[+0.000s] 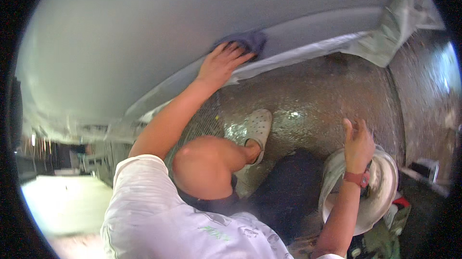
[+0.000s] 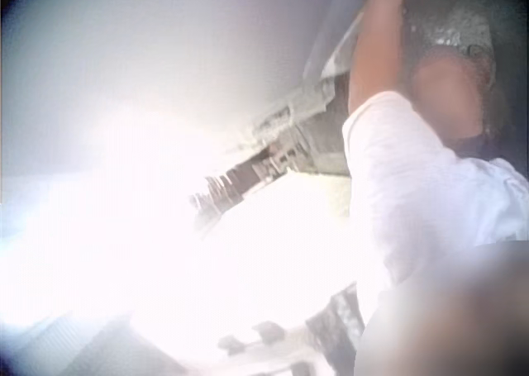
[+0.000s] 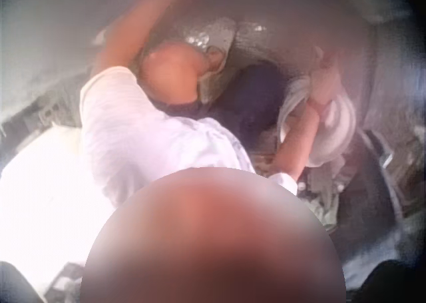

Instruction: The person kneels beside a car panel and repeatedly wipes its surface with a cloth, dipping the cloth into a bucket of water between passes. The person also uses a small sanding block on the panel edge and continues wiping different sections of the panel.

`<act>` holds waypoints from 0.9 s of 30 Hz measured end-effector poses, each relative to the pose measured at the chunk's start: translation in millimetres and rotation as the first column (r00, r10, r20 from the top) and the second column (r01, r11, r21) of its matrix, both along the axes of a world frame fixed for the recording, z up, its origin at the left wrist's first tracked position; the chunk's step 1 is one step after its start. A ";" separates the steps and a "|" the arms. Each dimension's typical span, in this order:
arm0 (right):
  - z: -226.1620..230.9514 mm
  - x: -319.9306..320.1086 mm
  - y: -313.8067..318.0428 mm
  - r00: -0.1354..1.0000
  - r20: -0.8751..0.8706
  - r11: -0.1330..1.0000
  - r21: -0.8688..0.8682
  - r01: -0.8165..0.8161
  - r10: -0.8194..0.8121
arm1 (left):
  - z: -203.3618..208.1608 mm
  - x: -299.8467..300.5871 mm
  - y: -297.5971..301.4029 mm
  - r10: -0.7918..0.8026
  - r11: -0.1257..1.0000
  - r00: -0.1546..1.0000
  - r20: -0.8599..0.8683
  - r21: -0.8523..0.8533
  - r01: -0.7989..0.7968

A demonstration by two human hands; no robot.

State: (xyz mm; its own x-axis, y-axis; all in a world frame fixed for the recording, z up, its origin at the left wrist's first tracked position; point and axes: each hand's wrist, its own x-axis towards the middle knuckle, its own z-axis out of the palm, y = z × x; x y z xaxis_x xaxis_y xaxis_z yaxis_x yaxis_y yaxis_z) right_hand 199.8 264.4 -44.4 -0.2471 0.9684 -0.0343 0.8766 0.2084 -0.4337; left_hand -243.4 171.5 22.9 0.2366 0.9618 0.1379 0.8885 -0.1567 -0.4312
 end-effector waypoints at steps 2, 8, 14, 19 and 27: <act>3.9 1.3 0.6 0.998 0.061 1.000 -0.009 0.000 0.000 | 3.3 -39.5 -81.0 0.230 0.969 0.972 -0.045 -0.079 -0.233; -2.5 5.7 0.1 0.999 0.026 0.999 -0.001 -0.045 0.045 | 15.8 -112.1 -255.9 0.854 0.516 0.503 -0.133 0.086 -0.852; -3.3 -2.7 0.2 0.995 0.023 0.995 -0.035 -0.092 0.092 | 8.8 -185.2 -280.8 0.310 -0.127 0.495 0.811 0.552 -0.824; -3.6 2.8 6.3 0.996 0.051 0.997 -0.029 -0.066 0.067 | 13.3 -98.8 -121.3 0.304 0.155 0.788 0.535 0.788 -0.595; -15.9 9.5 10.8 0.982 0.136 0.991 -0.031 -0.129 0.132 | 14.2 20.1 27.5 0.021 0.899 0.881 0.472 0.376 -0.223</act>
State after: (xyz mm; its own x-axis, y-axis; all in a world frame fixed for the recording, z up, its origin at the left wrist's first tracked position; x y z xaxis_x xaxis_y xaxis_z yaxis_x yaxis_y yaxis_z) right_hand 209.3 275.2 -60.3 -0.3627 0.9268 -0.0972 0.8940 0.3166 -0.3169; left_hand -223.3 199.1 37.1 -0.0635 0.8096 0.5835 0.9977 0.0664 0.0164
